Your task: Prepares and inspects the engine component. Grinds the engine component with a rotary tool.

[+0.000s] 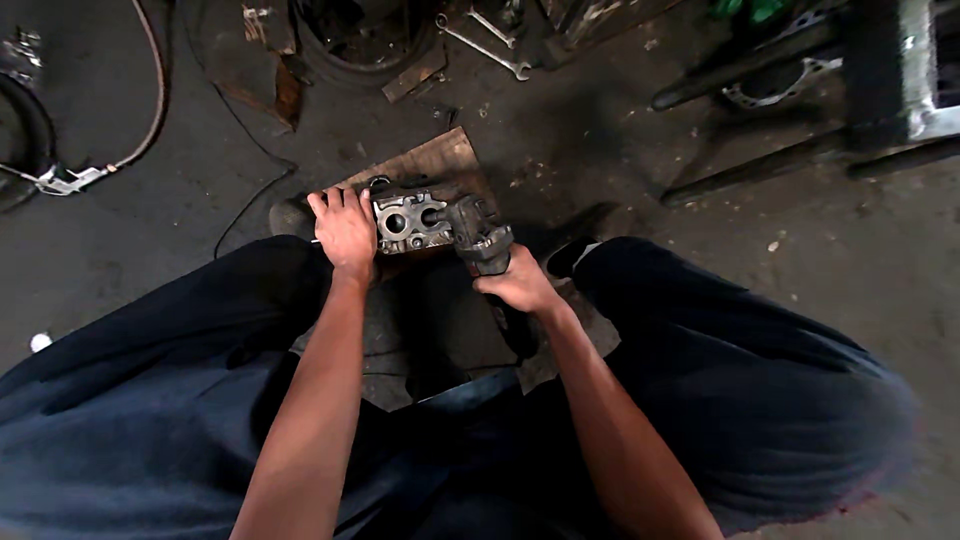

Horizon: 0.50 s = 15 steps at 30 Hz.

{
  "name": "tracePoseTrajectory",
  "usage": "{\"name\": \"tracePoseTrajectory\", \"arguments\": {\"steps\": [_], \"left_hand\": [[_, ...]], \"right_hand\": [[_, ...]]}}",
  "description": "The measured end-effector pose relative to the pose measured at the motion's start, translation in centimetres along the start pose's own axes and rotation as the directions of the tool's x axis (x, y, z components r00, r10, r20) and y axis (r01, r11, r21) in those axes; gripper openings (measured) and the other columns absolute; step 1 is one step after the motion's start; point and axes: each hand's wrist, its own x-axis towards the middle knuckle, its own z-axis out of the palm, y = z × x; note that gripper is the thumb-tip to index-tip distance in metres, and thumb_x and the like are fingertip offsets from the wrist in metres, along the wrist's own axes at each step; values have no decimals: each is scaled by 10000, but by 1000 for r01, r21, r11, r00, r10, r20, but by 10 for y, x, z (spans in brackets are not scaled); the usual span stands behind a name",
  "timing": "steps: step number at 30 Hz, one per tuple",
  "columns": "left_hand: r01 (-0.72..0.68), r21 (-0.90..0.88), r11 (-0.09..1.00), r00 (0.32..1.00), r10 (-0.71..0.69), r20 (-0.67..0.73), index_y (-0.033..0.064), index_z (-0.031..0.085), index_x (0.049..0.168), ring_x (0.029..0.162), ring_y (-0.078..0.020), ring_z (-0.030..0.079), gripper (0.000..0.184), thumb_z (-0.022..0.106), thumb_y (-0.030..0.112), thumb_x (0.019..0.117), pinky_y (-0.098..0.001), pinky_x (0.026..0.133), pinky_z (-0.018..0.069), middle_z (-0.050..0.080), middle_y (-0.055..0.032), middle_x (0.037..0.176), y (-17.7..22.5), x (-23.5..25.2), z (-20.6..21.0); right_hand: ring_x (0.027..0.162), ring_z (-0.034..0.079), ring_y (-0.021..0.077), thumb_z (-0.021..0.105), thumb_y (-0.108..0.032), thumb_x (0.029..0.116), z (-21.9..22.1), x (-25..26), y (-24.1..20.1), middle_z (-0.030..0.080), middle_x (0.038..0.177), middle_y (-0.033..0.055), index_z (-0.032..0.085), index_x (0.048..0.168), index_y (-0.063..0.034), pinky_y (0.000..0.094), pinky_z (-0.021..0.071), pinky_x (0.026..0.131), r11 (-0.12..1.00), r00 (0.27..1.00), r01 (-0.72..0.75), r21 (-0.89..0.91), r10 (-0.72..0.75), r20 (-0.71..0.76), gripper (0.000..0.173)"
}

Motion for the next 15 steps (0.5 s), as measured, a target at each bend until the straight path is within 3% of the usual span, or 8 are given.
{"name": "tracePoseTrajectory", "arguments": {"steps": [4, 12, 15], "left_hand": [[11, -9, 1000, 1000, -11, -1, 4, 692, 1129, 1270, -467, 548, 503, 389, 405, 1107, -587, 825, 554, 648, -228, 1221, 0, 1, 0], [-10, 10, 1000, 1000, 10, -29, 11, 693, 1132, 1259, -460, 556, 508, 375, 407, 1107, -580, 823, 555, 655, -222, 1203, -1, -2, 1], [-6, 1, 1000, 1000, 6, -14, 5, 692, 1130, 1268, -465, 548, 502, 375, 395, 1108, -588, 831, 552, 652, -225, 1210, -1, -1, 0]], "right_hand": [[830, 711, 100, 836, -160, 665, -13, -8, -2, 736, 893, 6, 703, 1039, -113, 344, 614, 750, 999, 999, 44, 20, -44, -3, 400], [871, 711, 154, 867, -184, 680, 2, 2, -3, 726, 932, 50, 676, 1100, -97, 419, 607, 786, 1000, 1000, -14, -20, 14, 7, 469], [846, 712, 142, 852, -185, 677, -5, -3, -4, 728, 911, 44, 682, 1079, -100, 405, 609, 763, 1000, 1000, -13, -12, 13, 4, 445]]}}
